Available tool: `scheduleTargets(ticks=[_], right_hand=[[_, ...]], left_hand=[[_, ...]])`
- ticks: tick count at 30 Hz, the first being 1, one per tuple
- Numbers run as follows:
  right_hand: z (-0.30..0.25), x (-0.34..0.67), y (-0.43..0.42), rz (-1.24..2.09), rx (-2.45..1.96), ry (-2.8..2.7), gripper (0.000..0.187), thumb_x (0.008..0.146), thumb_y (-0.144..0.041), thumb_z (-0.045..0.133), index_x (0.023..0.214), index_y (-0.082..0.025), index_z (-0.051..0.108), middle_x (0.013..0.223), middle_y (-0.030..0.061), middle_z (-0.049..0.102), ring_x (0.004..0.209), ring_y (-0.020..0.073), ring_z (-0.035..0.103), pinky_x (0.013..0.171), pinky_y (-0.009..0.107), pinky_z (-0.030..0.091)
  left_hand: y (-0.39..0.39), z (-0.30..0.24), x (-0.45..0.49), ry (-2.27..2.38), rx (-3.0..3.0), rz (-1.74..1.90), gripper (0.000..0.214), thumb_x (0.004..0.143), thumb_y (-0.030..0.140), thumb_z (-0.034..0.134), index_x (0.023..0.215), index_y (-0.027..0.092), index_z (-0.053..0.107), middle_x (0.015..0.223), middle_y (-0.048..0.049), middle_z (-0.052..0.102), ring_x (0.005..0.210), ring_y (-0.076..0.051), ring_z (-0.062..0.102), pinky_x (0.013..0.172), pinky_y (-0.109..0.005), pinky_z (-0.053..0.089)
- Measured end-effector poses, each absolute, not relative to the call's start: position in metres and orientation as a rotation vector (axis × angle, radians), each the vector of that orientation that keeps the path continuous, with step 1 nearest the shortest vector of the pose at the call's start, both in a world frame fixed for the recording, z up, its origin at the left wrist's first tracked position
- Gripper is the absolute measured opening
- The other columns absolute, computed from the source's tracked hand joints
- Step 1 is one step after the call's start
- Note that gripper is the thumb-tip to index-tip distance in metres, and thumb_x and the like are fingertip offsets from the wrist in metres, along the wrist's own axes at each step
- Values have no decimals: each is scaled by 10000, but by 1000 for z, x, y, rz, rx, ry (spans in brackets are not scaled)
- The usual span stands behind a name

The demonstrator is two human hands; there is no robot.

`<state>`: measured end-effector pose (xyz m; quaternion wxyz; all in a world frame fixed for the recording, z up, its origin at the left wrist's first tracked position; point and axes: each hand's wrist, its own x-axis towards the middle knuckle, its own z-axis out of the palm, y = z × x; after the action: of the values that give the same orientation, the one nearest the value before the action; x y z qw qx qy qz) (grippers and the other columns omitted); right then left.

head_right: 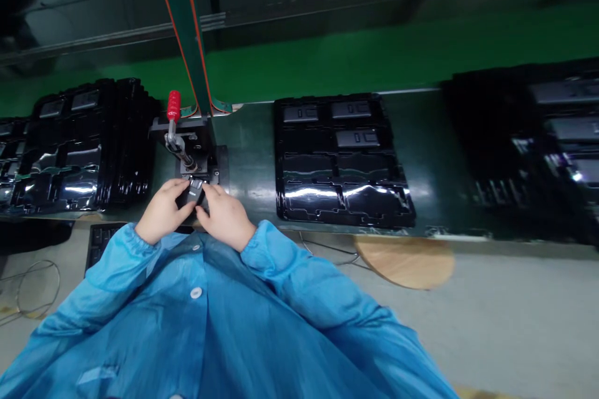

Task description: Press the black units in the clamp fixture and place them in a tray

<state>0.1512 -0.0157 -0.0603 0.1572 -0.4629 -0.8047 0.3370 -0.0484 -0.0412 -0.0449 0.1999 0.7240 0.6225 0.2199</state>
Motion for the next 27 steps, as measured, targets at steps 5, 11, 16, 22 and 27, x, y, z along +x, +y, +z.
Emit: scheduleTargets(ticks=[5, 11, 16, 22, 27], right_hand=[[-56, 153, -14, 866, -1335, -2464, 694, 990, -379, 688, 1594, -108, 480, 1511, 204, 611, 1255, 352, 694, 1038, 472, 609], [-50, 156, -14, 800, -1336, -2587, 803, 966, -436, 746, 1631, -112, 433, 1533, 220, 580, 1230, 366, 703, 988, 472, 627], [-51, 158, -14, 806, -1335, -2580, 660, 1020, -381, 677, 1595, -115, 493, 1497, 198, 617, 1220, 338, 711, 1018, 456, 619], [-53, 159, -15, 803, -1339, -2561, 619, 1030, -368, 654, 1585, -131, 515, 1510, 196, 618, 1264, 330, 698, 1063, 450, 602], [-55, 160, -14, 783, -1328, -2557, 627, 1039, -371, 646, 1590, -106, 510, 1502, 194, 622, 1259, 332, 698, 1060, 447, 605]], left_hand=[[-46, -47, -50, 1743, 1965, 655, 405, 928, 220, 699, 1323, 133, 718, 1354, -179, 718, 1255, -296, 709, 1135, -490, 598], [-53, -51, -48, 1770, 1907, 722, 344, 957, 231, 669, 1288, 175, 745, 1362, -150, 747, 1250, -283, 734, 1112, -479, 627], [-58, -55, -46, 1779, 1900, 764, 315, 967, 261, 671, 1252, 163, 761, 1403, -170, 738, 1309, -298, 717, 1134, -506, 616], [-60, -55, -42, 1775, 1997, 687, 383, 987, 275, 647, 1323, 117, 737, 1467, -205, 699, 1374, -314, 684, 1214, -520, 555], [-60, -57, -41, 1748, 2065, 622, 404, 1030, 243, 577, 1379, 82, 702, 1523, -229, 651, 1426, -317, 645, 1247, -504, 525]])
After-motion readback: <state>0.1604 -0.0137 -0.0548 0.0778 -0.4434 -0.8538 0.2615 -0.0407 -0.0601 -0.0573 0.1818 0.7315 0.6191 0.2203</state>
